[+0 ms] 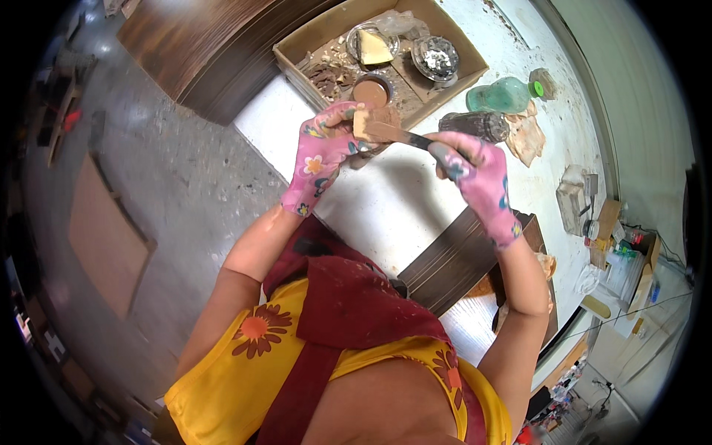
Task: The person rubs a wood block with a cloth and then uses a cloth to wipe down wood panels on a workbench.
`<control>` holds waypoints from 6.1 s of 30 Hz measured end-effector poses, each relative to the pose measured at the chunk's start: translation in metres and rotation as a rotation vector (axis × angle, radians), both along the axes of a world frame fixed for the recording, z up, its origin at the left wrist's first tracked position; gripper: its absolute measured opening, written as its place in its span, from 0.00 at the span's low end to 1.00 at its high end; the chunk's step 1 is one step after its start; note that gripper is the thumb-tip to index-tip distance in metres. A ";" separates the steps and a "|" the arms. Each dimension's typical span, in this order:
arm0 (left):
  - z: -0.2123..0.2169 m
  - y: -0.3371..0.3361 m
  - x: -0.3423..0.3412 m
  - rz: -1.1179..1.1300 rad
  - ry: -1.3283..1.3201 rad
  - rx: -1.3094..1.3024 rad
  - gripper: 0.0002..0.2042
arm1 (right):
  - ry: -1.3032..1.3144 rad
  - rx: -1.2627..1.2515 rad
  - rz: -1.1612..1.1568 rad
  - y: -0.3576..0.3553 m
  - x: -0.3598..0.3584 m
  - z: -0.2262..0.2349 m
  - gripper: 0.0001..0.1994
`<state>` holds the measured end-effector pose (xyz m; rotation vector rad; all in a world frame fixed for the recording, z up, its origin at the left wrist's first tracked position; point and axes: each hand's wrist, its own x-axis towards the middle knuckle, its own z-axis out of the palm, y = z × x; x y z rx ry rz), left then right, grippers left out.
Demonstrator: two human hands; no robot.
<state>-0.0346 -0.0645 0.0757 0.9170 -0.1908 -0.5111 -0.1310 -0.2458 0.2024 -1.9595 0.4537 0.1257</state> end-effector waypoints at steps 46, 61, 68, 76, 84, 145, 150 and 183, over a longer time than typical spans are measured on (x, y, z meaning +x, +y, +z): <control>0.015 0.036 -0.018 0.068 0.195 0.193 0.25 | 0.042 -1.045 -0.059 -0.111 0.096 -0.076 0.17; -0.017 0.068 -0.020 0.118 0.129 0.090 0.24 | 0.100 -0.982 0.007 -0.096 -0.010 0.014 0.24; -0.016 0.083 -0.029 0.132 0.112 0.080 0.23 | -0.346 -0.940 0.131 -0.001 0.039 0.050 0.24; -0.022 0.108 -0.037 0.141 0.104 0.069 0.22 | -0.254 -1.066 0.281 0.031 0.098 -0.017 0.24; -0.027 0.115 -0.026 0.074 0.147 0.035 0.23 | -0.054 -0.999 0.273 0.041 0.098 -0.039 0.25; 0.084 -0.062 -0.349 -0.703 -1.543 0.042 0.20 | -0.316 1.046 -0.426 -0.065 -0.370 0.012 0.23; 0.078 -0.047 -0.336 -0.512 -1.387 -0.003 0.18 | -0.360 0.892 -0.430 -0.056 -0.350 0.008 0.23; 0.076 -0.054 -0.316 -0.850 -1.472 0.040 0.17 | -0.591 0.470 -0.803 -0.052 -0.431 -0.005 0.26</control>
